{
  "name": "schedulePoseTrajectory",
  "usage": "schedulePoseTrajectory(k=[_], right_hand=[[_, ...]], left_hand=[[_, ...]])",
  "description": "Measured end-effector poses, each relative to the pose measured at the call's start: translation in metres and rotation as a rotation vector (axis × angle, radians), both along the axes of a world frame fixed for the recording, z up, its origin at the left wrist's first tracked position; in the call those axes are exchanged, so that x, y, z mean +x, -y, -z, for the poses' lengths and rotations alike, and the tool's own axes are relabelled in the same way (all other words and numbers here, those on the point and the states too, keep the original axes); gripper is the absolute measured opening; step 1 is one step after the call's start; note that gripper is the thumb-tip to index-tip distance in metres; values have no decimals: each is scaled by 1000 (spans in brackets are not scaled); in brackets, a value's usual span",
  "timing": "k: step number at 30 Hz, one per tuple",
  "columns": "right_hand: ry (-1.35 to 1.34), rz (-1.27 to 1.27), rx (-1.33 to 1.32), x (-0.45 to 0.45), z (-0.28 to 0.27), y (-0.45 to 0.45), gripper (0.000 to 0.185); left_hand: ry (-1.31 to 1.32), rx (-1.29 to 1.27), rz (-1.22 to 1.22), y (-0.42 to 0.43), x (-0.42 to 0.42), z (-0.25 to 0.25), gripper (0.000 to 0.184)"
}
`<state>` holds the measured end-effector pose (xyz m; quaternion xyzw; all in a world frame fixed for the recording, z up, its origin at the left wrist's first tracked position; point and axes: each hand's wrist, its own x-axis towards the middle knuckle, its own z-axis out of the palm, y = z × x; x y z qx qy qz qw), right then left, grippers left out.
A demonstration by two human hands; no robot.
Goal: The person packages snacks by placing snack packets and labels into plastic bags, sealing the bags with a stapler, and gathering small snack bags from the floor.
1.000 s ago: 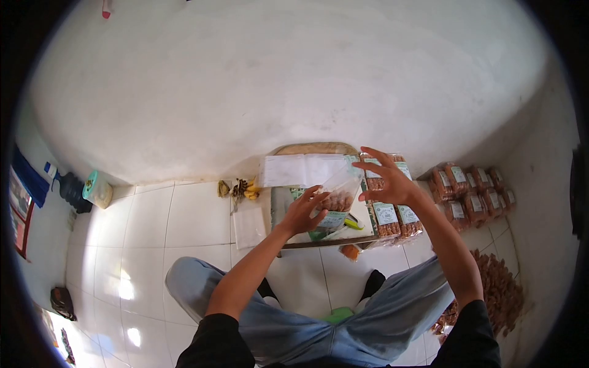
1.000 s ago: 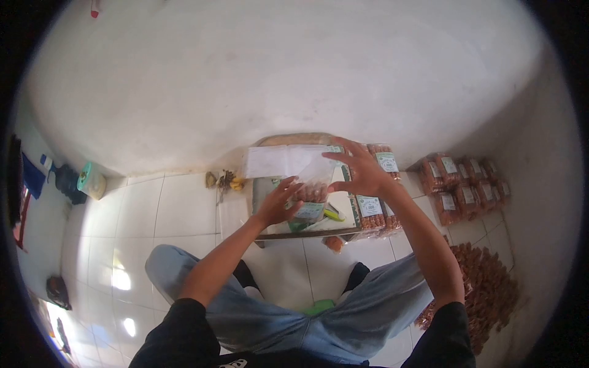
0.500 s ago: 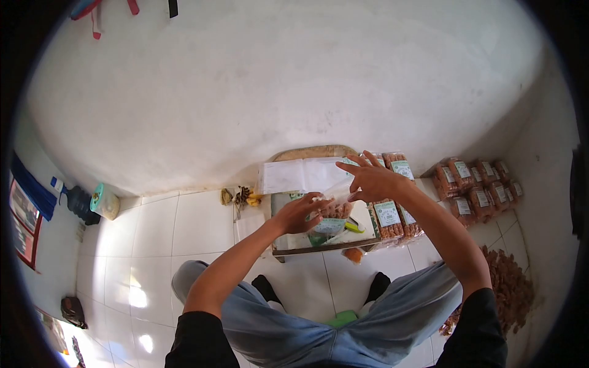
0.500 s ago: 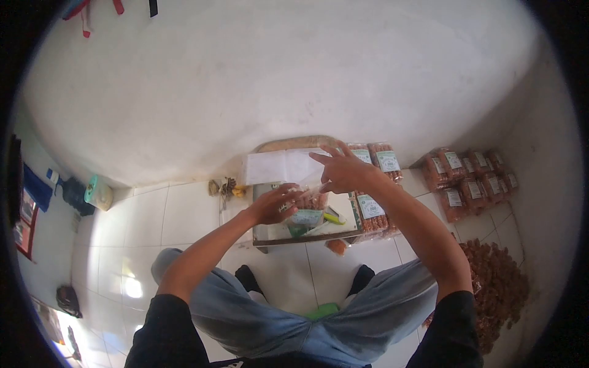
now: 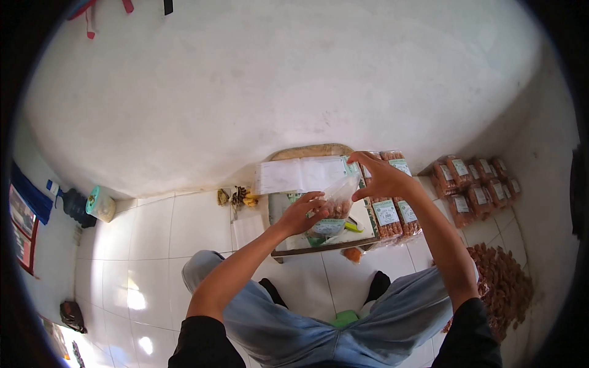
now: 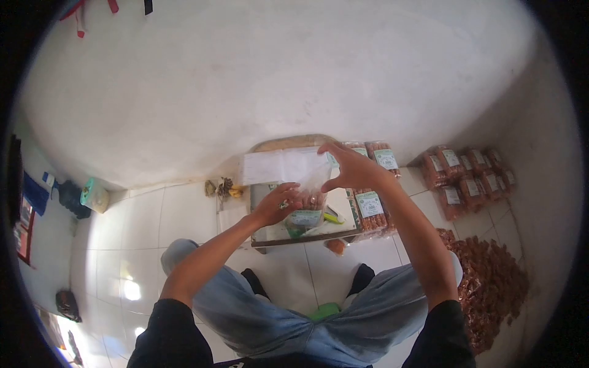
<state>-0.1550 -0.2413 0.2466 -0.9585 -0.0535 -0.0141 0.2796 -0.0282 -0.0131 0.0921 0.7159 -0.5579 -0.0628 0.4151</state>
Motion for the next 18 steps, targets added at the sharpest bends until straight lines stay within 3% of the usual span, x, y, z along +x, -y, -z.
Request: schedulePoseTrajectory(k=[2, 6, 10, 14, 16, 18], right_hand=[[26, 23, 23, -3, 8, 5, 63], [58, -76, -124, -5, 14, 3, 47], [16, -133, -354, 9, 18, 0, 33], [-151, -167, -328, 20, 0, -4, 35], [-284, 186, -27, 23, -28, -22, 41], [-215, 237, -15, 26, -33, -22, 47]], left_hand=[[9, 1, 3, 1, 0, 0, 37], [133, -37, -1, 4, 1, 1, 36], [69, -28, 38, 12, -2, -4, 37], [213, -104, 98, 20, -3, -5, 42], [237, -115, 96, 22, -3, -4, 44], [212, -43, 95, 22, -2, -4, 47]])
